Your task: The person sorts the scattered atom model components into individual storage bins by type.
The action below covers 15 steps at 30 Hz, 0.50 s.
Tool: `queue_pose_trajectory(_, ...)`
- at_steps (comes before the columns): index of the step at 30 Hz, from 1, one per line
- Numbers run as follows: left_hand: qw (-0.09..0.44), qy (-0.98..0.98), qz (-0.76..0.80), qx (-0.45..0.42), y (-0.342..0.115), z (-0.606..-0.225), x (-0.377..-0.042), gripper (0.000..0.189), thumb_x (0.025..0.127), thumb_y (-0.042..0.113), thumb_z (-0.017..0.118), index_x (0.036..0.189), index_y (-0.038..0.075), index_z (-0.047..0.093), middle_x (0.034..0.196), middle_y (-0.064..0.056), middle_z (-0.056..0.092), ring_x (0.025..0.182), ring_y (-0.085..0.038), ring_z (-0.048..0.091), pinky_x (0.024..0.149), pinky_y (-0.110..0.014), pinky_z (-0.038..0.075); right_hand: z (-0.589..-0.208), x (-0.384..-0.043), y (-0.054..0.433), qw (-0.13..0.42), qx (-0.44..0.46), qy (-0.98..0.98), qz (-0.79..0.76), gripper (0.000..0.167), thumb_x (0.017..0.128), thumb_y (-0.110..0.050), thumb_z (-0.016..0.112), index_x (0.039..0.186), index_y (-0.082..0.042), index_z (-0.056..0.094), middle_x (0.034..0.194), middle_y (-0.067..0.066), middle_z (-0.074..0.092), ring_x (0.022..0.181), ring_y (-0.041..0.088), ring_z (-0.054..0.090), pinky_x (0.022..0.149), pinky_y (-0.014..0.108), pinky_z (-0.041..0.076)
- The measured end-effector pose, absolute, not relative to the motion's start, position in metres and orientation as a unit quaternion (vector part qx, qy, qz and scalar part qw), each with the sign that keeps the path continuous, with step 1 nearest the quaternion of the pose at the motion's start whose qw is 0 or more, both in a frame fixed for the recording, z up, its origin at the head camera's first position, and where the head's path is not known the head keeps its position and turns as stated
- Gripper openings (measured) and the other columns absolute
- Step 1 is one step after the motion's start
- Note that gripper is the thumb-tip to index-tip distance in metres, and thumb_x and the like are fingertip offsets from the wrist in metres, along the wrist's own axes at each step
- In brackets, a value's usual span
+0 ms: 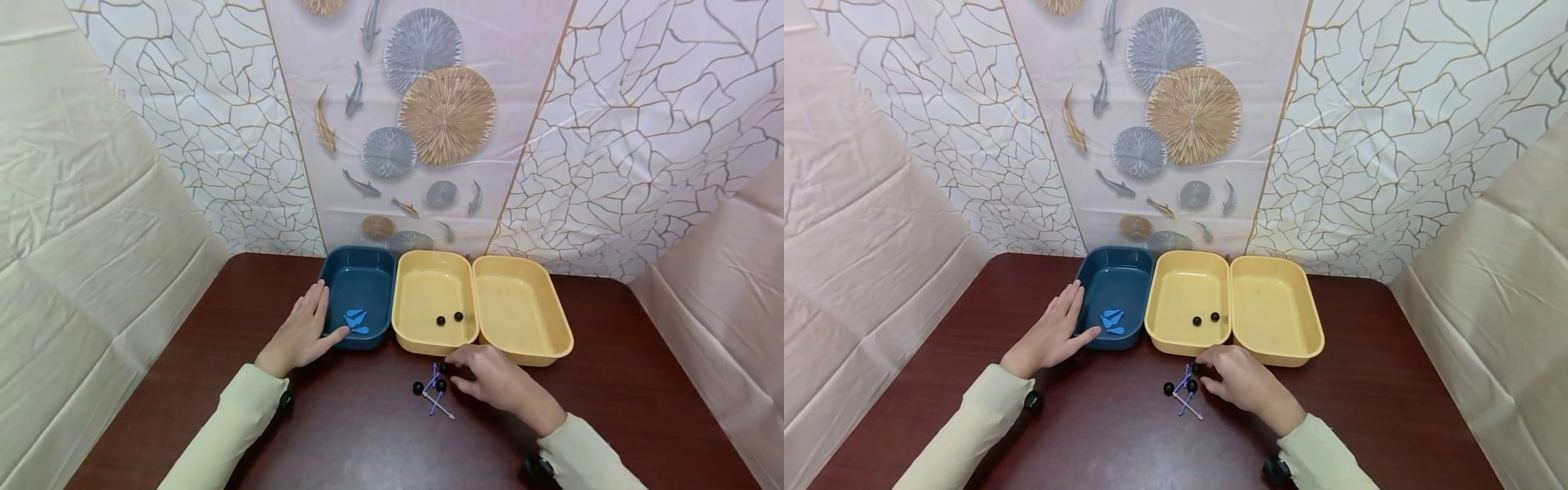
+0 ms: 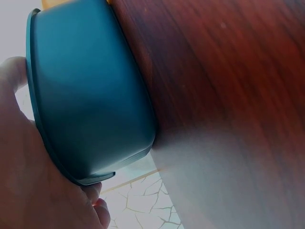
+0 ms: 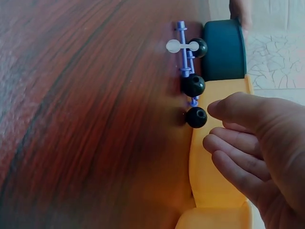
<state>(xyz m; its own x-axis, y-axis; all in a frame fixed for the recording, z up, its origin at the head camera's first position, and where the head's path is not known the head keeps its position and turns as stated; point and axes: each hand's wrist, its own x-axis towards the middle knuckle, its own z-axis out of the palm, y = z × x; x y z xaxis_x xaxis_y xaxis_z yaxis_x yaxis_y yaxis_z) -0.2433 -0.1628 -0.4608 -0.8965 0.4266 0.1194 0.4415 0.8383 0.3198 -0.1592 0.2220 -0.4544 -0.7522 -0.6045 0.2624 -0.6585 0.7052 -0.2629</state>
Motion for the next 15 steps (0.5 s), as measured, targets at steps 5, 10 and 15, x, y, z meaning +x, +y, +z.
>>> queue_pose_trajectory(5, 0.020, -0.959, -0.171, -0.224, -0.1625, -0.4594, -0.2426, 0.097, 0.104, 0.057, 0.054, 0.166, -0.007, 0.016, 0.177, -0.024, 0.010, 0.165, -0.044, 0.013, 0.132, -0.062, 0.017, -0.4564, -0.1598, 0.2202, 0.079, 0.347, -0.923, 0.146, 0.027, 0.088, -0.008, 0.083, 0.112, 0.000, 0.077, 0.107, 0.008, 0.079, 0.100, 0.021, 0.077, 0.085, 0.038, 0.064)
queue_pose_trajectory(10, 0.018, -0.959, -0.173, -0.224, -0.1619, -0.4588, -0.2425, 0.098, 0.104, 0.057, 0.055, 0.165, -0.008, 0.015, 0.177, -0.024, 0.009, 0.165, -0.043, 0.012, 0.132, -0.062, 0.017, -0.4581, -0.1600, 0.2180, 0.078, 0.350, -0.924, 0.137, 0.028, 0.088, -0.008, 0.083, 0.114, 0.000, 0.076, 0.108, 0.009, 0.079, 0.099, 0.021, 0.077, 0.084, 0.037, 0.064)
queue_pose_trajectory(15, 0.017, -0.959, -0.174, -0.225, -0.1612, -0.4583, -0.2413, 0.097, 0.103, 0.056, 0.055, 0.165, -0.008, 0.017, 0.177, -0.024, 0.009, 0.165, -0.044, 0.013, 0.132, -0.062, 0.018, -0.4620, -0.1603, 0.2161, 0.084, 0.362, -0.919, 0.134, 0.026, 0.087, -0.007, 0.084, 0.111, -0.001, 0.075, 0.103, 0.007, 0.076, 0.092, 0.018, 0.075, 0.077, 0.033, 0.063)
